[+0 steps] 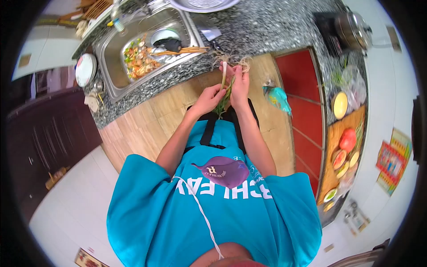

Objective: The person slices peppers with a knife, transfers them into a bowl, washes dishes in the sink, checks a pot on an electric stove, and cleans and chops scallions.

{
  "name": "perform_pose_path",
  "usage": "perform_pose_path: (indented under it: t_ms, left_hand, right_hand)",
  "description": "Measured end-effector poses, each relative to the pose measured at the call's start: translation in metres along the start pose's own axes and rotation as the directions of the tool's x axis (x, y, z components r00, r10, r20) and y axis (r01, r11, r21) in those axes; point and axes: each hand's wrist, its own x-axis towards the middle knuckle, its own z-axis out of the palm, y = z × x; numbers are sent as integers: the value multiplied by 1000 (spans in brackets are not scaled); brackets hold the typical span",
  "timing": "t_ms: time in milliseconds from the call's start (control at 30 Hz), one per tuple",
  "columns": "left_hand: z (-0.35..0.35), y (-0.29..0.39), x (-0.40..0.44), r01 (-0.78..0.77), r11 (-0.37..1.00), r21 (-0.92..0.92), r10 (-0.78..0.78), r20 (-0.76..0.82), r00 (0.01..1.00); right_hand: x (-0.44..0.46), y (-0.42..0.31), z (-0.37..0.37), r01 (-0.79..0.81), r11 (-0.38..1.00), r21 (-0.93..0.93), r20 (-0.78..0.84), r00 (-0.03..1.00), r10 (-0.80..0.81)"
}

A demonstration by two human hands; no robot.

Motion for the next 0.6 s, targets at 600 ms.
perform_pose_path:
  t_ms: [600]
  left_hand:
    - [-40, -5, 1, -20, 930, -368, -208, -567, 797]
  right_hand:
    - [135, 18, 15, 596, -178, -783, 622, 754, -213]
